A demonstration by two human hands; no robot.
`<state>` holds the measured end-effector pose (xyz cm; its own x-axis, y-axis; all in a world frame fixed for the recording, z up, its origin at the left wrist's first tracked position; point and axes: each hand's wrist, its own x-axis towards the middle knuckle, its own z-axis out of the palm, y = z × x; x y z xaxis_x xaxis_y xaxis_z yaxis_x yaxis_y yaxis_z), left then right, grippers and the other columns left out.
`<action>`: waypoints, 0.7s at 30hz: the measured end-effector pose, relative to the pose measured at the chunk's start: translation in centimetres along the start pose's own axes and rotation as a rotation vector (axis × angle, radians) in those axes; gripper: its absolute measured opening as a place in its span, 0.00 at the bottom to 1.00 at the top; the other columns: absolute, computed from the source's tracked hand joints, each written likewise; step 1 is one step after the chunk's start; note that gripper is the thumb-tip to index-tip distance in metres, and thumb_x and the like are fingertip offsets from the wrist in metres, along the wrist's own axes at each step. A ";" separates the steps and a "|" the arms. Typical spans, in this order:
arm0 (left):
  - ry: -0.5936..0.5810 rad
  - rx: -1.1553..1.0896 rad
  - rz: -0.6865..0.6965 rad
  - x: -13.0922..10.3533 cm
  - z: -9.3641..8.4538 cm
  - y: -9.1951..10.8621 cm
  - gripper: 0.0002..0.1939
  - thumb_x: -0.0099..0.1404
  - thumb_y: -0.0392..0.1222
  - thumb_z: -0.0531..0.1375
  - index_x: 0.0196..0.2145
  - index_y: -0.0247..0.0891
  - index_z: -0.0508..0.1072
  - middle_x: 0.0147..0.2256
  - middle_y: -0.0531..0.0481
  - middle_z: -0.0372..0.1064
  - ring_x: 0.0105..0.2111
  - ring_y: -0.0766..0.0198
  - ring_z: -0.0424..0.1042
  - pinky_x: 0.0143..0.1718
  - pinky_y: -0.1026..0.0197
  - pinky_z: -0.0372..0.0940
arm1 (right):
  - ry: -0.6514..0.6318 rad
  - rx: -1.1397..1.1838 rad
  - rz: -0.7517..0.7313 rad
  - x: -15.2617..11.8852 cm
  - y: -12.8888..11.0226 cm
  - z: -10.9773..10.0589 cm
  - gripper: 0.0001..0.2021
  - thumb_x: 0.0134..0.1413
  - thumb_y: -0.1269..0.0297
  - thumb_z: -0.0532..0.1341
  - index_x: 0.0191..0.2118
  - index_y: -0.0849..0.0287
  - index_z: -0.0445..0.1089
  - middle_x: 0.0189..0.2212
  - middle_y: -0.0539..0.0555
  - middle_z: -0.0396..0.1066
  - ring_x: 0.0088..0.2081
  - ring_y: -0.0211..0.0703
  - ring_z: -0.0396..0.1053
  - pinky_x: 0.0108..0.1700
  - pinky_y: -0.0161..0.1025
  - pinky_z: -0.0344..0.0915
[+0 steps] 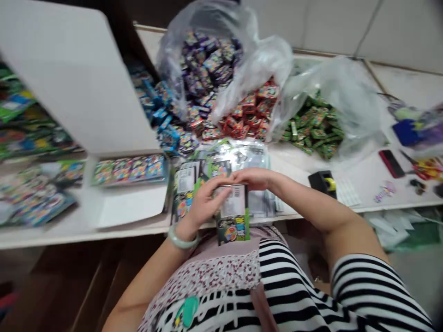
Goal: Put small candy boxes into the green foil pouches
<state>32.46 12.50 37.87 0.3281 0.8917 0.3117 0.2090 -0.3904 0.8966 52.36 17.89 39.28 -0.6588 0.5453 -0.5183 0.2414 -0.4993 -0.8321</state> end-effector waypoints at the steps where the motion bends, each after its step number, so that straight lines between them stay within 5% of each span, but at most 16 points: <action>1: 0.036 0.015 -0.056 0.0 -0.5 -0.2 0.08 0.66 0.45 0.62 0.41 0.44 0.77 0.40 0.50 0.76 0.42 0.58 0.75 0.46 0.54 0.70 | 0.116 -0.122 -0.038 -0.2 0.5 -1.3 0.08 0.49 0.69 0.61 0.37 0.58 0.74 0.32 0.50 0.76 0.32 0.37 0.72 0.39 0.36 0.72; 6: 0.536 -0.099 -0.426 0.2 -3.9 -2.1 0.09 0.62 0.46 0.65 0.40 0.44 0.77 0.38 0.55 0.75 0.37 0.62 0.73 0.38 0.59 0.69 | 0.963 -0.559 -0.014 -6.0 3.3 -11.4 0.12 0.55 0.71 0.59 0.45 0.61 0.73 0.46 0.58 0.76 0.48 0.46 0.72 0.55 0.45 0.67; 10: 0.705 -0.366 -0.602 0.3 -4.6 -4.0 0.09 0.58 0.41 0.64 0.38 0.46 0.74 0.35 0.57 0.73 0.38 0.62 0.72 0.36 0.61 0.69 | 1.429 -0.644 0.146 -11.6 5.0 -19.6 0.26 0.56 0.72 0.57 0.61 0.70 0.61 0.63 0.74 0.59 0.65 0.62 0.56 0.65 0.59 0.51; 12: 0.732 -0.395 -0.644 0.3 -4.1 -4.8 0.14 0.53 0.40 0.65 0.39 0.44 0.72 0.35 0.56 0.72 0.38 0.61 0.73 0.35 0.60 0.70 | 1.520 -0.676 0.180 -12.8 5.5 -22.4 0.32 0.53 0.74 0.59 0.65 0.69 0.57 0.68 0.74 0.51 0.68 0.64 0.48 0.67 0.58 0.48; 15: 0.674 -0.409 -0.675 -0.3 -3.2 -5.9 0.21 0.50 0.41 0.67 0.41 0.41 0.68 0.38 0.53 0.73 0.38 0.59 0.74 0.36 0.58 0.72 | 1.517 -0.700 0.188 -12.9 5.6 -24.8 0.29 0.50 0.76 0.59 0.61 0.65 0.64 0.65 0.69 0.59 0.65 0.61 0.55 0.64 0.54 0.52; 21: 0.473 -0.237 -0.692 -2.6 -3.7 -8.0 0.29 0.49 0.49 0.70 0.47 0.42 0.66 0.42 0.48 0.72 0.40 0.59 0.74 0.33 0.62 0.70 | 1.558 -0.674 0.072 -13.0 5.0 -23.7 0.12 0.57 0.68 0.58 0.45 0.64 0.72 0.49 0.68 0.73 0.53 0.58 0.68 0.56 0.50 0.60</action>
<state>26.52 14.15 31.06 -0.2296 0.9331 -0.2769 0.0060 0.2859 0.9582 79.01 24.23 37.19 0.5399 0.8361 0.0974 0.7451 -0.4209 -0.5173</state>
